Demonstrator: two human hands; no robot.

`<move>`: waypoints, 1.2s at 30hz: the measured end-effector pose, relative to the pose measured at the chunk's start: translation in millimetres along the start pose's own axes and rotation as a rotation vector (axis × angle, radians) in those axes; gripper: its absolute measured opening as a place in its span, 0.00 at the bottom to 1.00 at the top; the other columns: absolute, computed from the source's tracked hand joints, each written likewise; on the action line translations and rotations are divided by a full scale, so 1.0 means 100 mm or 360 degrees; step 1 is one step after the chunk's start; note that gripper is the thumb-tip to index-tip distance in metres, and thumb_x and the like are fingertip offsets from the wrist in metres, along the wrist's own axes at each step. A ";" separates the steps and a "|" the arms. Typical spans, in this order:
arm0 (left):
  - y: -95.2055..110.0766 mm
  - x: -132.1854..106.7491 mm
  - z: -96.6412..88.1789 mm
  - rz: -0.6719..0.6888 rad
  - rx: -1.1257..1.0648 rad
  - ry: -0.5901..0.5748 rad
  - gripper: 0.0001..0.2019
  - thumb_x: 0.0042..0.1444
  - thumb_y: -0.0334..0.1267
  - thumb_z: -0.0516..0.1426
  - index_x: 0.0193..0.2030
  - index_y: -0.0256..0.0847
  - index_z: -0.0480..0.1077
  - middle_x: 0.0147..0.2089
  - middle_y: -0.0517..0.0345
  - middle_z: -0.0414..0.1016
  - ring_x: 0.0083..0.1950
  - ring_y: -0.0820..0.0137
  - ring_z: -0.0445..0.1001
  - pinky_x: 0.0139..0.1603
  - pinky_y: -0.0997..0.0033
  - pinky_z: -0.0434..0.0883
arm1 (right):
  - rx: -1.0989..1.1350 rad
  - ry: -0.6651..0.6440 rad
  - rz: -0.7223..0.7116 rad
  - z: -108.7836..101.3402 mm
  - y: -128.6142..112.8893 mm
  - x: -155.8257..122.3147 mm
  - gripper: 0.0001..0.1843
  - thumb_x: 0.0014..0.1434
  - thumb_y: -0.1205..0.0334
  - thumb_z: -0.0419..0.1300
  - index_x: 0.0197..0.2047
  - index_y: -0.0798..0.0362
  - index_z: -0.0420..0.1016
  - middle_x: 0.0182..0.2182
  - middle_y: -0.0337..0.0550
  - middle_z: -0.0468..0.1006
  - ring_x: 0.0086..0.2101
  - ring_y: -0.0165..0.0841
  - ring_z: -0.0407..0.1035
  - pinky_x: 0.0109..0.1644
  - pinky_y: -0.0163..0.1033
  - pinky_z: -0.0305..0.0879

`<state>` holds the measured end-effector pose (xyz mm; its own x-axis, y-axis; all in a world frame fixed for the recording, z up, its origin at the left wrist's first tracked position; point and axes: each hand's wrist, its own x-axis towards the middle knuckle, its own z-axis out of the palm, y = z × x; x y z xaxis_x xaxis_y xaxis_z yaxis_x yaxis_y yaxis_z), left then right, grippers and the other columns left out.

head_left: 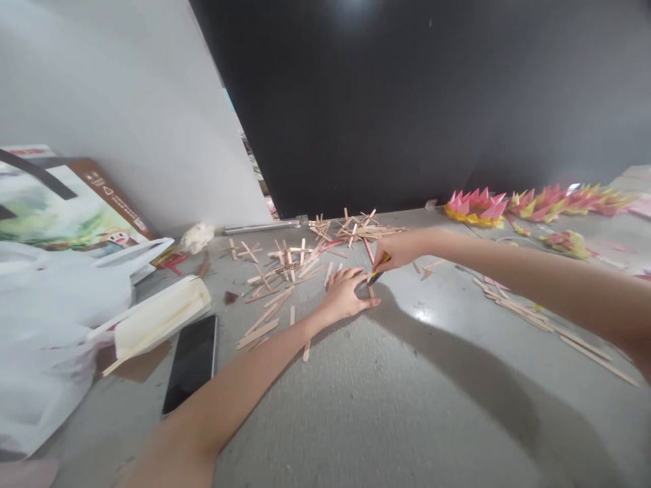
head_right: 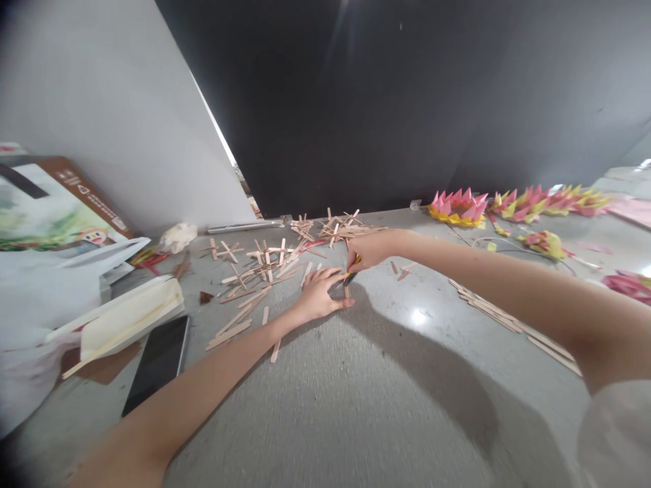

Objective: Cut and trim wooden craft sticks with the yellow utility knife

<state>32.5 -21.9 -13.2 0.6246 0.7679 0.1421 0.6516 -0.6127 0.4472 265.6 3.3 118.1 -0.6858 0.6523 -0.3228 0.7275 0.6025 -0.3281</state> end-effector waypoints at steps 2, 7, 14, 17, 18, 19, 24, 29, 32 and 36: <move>0.01 -0.01 -0.01 -0.0008 -0.0010 0.0003 0.39 0.56 0.71 0.67 0.69 0.55 0.75 0.78 0.53 0.68 0.78 0.44 0.64 0.80 0.35 0.54 | 0.0076 0.0034 -0.0027 0.04 0.09 -0.04 0.19 0.69 0.58 0.62 0.56 0.51 0.90 0.35 0.45 0.89 0.27 0.28 0.63 0.35 0.36 0.58; 0.04 -0.03 -0.04 -0.0023 -0.0023 -0.0018 0.38 0.56 0.69 0.68 0.69 0.55 0.75 0.78 0.53 0.68 0.79 0.44 0.62 0.81 0.35 0.52 | 0.0166 0.0106 -0.0058 0.11 0.19 -0.10 0.19 0.70 0.55 0.62 0.55 0.53 0.91 0.35 0.47 0.90 0.27 0.30 0.67 0.35 0.37 0.60; 0.05 -0.05 -0.04 -0.0044 -0.0025 -0.0038 0.39 0.56 0.67 0.68 0.71 0.52 0.74 0.78 0.51 0.67 0.80 0.44 0.61 0.82 0.33 0.49 | 0.0444 0.0220 -0.0008 0.32 0.28 -0.25 0.22 0.70 0.49 0.63 0.58 0.51 0.89 0.49 0.50 0.90 0.41 0.38 0.81 0.46 0.38 0.70; 0.04 -0.05 -0.03 -0.0032 -0.0025 -0.0042 0.39 0.56 0.67 0.68 0.71 0.52 0.74 0.78 0.50 0.67 0.80 0.45 0.61 0.83 0.34 0.48 | 0.0482 0.0280 0.0019 0.45 0.37 -0.30 0.23 0.70 0.48 0.62 0.59 0.51 0.89 0.48 0.50 0.90 0.39 0.37 0.80 0.46 0.40 0.70; 0.04 -0.04 -0.03 -0.0032 -0.0022 -0.0043 0.39 0.56 0.67 0.68 0.71 0.52 0.74 0.78 0.50 0.67 0.80 0.45 0.61 0.83 0.34 0.48 | 0.0493 0.0293 -0.0002 0.49 0.40 -0.31 0.23 0.70 0.48 0.62 0.59 0.51 0.88 0.48 0.51 0.90 0.38 0.37 0.80 0.45 0.40 0.70; 0.03 -0.04 -0.03 -0.0032 -0.0019 -0.0045 0.39 0.56 0.67 0.68 0.71 0.52 0.74 0.78 0.50 0.67 0.80 0.44 0.61 0.83 0.34 0.48 | 0.0506 0.0309 -0.0027 0.52 0.43 -0.31 0.24 0.70 0.48 0.62 0.60 0.51 0.88 0.48 0.51 0.90 0.38 0.37 0.79 0.46 0.41 0.70; 0.03 -0.05 -0.03 -0.0040 -0.0023 -0.0042 0.39 0.56 0.66 0.69 0.71 0.53 0.74 0.78 0.50 0.68 0.79 0.44 0.62 0.82 0.33 0.49 | 0.0506 0.0330 -0.0027 0.54 0.41 -0.31 0.25 0.69 0.47 0.61 0.59 0.51 0.88 0.45 0.50 0.90 0.36 0.35 0.76 0.44 0.40 0.70; 0.04 -0.05 -0.03 -0.0029 -0.0028 -0.0036 0.39 0.56 0.67 0.68 0.71 0.55 0.74 0.78 0.51 0.67 0.79 0.43 0.62 0.82 0.34 0.50 | 0.0410 0.0227 0.0144 0.34 0.17 -0.33 0.24 0.69 0.50 0.60 0.59 0.51 0.89 0.34 0.46 0.89 0.25 0.30 0.65 0.34 0.38 0.64; 0.05 -0.04 -0.03 -0.0033 -0.0026 -0.0021 0.39 0.55 0.69 0.68 0.70 0.55 0.75 0.78 0.52 0.68 0.79 0.43 0.62 0.81 0.34 0.52 | 0.0323 0.0163 0.0138 0.24 0.06 -0.29 0.22 0.69 0.53 0.60 0.58 0.50 0.89 0.34 0.46 0.89 0.25 0.30 0.65 0.33 0.37 0.62; 0.03 -0.05 -0.03 -0.0009 -0.0029 -0.0012 0.39 0.55 0.71 0.67 0.69 0.54 0.75 0.78 0.51 0.68 0.78 0.43 0.62 0.81 0.35 0.53 | 0.0147 0.0116 0.0112 0.17 -0.09 -0.19 0.19 0.68 0.59 0.61 0.55 0.47 0.90 0.34 0.44 0.89 0.26 0.30 0.65 0.34 0.37 0.59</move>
<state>30.2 -26.8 -9.9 0.6239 0.7701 0.1331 0.6475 -0.6047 0.4638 272.3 -22.2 112.3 -0.6276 0.7250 -0.2837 0.7665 0.5116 -0.3883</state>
